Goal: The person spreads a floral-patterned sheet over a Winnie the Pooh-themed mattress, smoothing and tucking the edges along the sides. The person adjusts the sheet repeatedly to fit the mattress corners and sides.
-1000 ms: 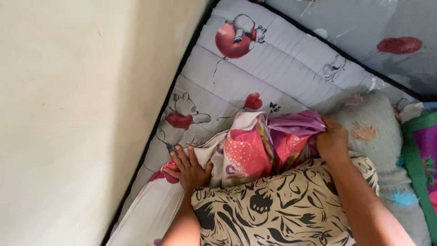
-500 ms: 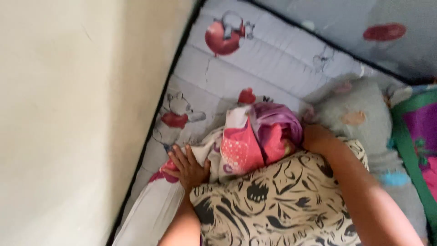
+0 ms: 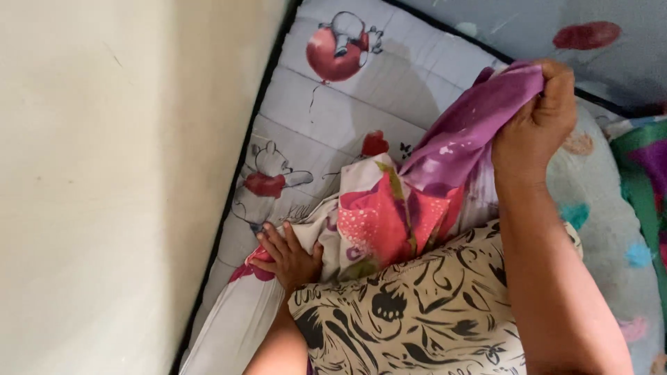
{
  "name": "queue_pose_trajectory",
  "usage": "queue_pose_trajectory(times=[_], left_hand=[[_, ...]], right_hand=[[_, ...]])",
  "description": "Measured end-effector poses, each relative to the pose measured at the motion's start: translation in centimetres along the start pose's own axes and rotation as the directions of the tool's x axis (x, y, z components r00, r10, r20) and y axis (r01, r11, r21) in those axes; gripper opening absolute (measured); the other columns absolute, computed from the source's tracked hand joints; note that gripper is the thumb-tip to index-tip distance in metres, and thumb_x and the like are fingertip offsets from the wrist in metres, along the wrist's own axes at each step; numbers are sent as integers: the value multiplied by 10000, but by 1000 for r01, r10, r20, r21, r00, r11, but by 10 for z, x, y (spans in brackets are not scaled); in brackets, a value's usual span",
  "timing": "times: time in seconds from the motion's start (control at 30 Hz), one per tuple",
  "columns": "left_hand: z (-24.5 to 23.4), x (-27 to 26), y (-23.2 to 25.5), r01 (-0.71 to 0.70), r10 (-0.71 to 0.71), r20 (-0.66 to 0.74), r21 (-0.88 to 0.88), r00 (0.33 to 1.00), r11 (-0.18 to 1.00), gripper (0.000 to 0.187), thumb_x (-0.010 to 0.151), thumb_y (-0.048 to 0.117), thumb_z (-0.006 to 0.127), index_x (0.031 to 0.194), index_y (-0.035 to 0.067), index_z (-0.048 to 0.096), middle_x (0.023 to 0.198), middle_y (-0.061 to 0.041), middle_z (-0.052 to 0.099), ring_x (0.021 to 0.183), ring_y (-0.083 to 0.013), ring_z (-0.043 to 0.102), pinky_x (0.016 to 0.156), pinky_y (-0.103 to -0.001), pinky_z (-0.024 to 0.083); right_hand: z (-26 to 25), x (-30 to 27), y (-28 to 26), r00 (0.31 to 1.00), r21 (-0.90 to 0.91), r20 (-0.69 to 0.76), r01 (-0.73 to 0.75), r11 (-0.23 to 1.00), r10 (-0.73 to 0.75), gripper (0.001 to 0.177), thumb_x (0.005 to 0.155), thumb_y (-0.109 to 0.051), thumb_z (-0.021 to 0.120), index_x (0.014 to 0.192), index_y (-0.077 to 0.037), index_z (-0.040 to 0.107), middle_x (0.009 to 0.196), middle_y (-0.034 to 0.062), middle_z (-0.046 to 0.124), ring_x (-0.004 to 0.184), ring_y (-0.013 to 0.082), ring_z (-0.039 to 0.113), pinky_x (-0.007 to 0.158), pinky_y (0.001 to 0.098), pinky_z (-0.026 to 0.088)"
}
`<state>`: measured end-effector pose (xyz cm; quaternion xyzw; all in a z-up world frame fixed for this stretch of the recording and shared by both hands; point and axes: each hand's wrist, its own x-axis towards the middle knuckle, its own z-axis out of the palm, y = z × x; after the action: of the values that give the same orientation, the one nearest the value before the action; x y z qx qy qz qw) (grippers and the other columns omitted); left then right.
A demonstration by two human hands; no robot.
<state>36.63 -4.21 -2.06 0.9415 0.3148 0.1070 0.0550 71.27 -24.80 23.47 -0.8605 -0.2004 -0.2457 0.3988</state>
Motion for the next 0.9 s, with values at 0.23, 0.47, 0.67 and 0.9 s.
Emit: queue_pose_trajectory(times=[0.23,0.47,0.67,0.9], left_hand=[[8,11,1,-3,9,-49,119,999,993,887,918,747,216,1557,155,378,1659,-253,321,1537,-482,254,1082,-837,92],[-6,4,-2,-35,47,-60,180,997,983,827,921,739,272,1494,170,449,1650,-253,363,1537,-470,280,1086,-817,112],[-6,25,-45,-36,44,-166,48,985,998,251,745,355,700,923,189,638,886,-48,569,863,-305,637,802,-493,470],[-56,51,-9,331,-460,-220,-446,860,832,236,804,140,664,1031,194,688,883,-27,609,792,-270,648,767,-386,513]], right_hand=[[73,-77,209,898,-230,387,-124,965,208,225,938,-47,610,1161,-38,579,1109,189,561,1061,400,551,928,509,434],[101,-107,246,921,-152,365,-88,984,138,351,881,-41,659,1221,-26,576,1104,228,548,1099,478,573,990,526,467],[109,-107,247,893,-183,370,-200,963,256,250,932,-163,646,1155,-70,584,1101,238,566,1086,491,580,945,547,479],[106,-87,249,899,-90,388,-180,979,201,302,912,-42,632,1198,38,577,1144,289,592,1177,507,530,1054,566,424]])
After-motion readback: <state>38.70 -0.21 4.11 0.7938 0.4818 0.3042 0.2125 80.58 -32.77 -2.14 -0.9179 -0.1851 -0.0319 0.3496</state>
